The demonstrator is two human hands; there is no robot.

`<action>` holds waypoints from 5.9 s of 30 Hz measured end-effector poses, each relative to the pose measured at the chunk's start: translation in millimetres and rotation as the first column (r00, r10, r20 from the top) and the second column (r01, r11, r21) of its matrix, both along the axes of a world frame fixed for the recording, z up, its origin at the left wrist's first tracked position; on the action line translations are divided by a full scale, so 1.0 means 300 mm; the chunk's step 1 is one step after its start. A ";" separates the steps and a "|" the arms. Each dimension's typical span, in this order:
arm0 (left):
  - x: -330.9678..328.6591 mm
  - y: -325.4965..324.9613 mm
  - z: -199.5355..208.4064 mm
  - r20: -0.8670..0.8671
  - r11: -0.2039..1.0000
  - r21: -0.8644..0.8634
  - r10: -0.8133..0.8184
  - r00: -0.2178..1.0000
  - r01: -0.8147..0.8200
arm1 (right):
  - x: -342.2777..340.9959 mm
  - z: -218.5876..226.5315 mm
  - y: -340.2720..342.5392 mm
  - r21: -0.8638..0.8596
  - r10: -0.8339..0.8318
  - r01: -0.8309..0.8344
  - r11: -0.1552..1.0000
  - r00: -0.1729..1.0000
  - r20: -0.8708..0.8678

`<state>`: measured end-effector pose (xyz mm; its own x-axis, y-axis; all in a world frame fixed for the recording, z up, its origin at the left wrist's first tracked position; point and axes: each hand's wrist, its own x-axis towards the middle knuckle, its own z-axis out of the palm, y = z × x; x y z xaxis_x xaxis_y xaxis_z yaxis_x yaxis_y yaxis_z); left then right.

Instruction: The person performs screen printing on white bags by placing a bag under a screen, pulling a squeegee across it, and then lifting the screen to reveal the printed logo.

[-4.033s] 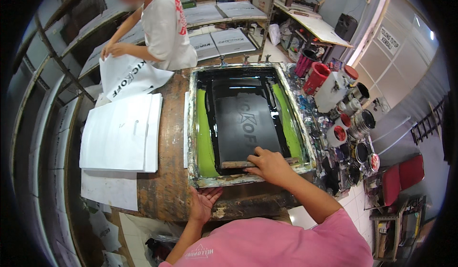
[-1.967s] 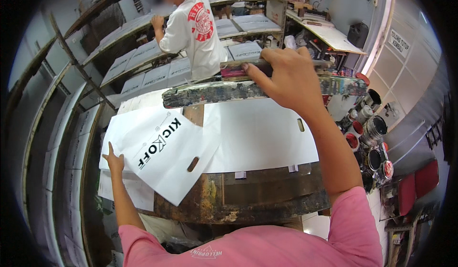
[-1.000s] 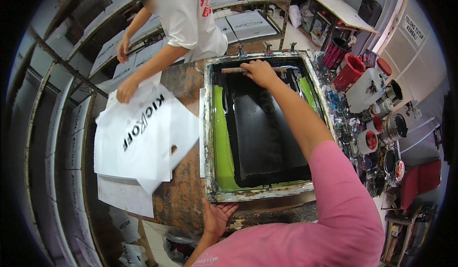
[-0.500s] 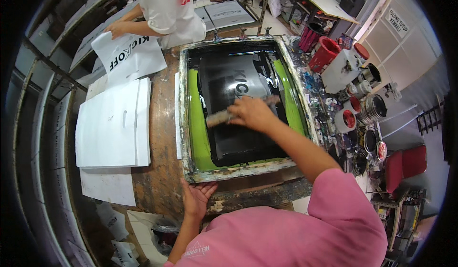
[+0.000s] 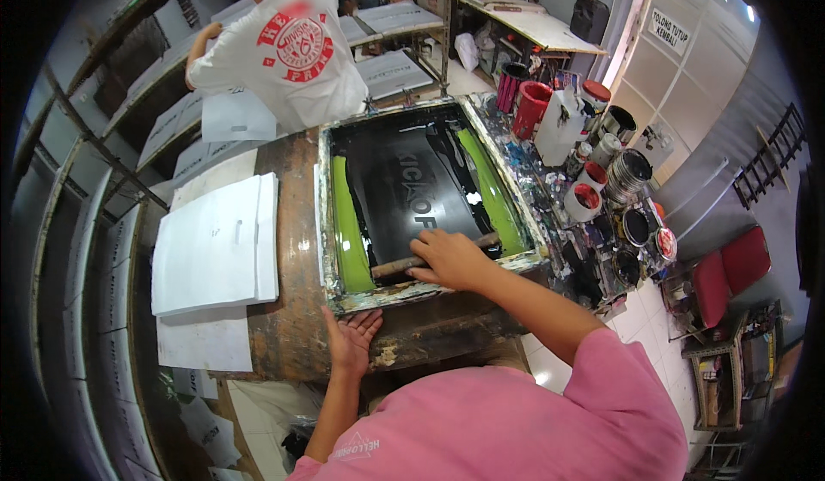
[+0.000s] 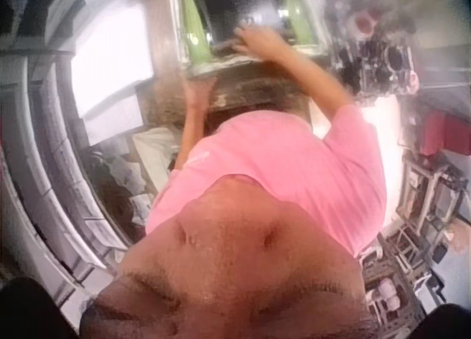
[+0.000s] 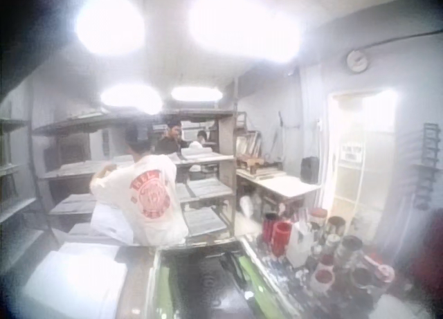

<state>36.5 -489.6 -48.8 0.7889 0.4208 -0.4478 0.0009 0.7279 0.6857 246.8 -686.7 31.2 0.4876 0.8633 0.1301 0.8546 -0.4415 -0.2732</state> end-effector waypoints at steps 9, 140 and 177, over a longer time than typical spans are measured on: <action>0.094 0.113 0.364 0.587 0.929 0.370 -0.251 0.770 0.021 | 0.006 0.444 0.103 0.350 -0.261 0.110 0.930 0.868 0.421; 0.189 0.012 -0.015 -0.598 -0.375 0.684 0.205 0.775 0.626 | 0.232 0.768 0.226 0.488 -0.318 0.047 0.872 0.812 0.490; -0.111 1.484 0.218 -0.063 -0.239 0.845 0.844 0.532 0.479 | 0.224 0.817 0.254 0.507 -0.283 0.039 0.861 0.865 0.415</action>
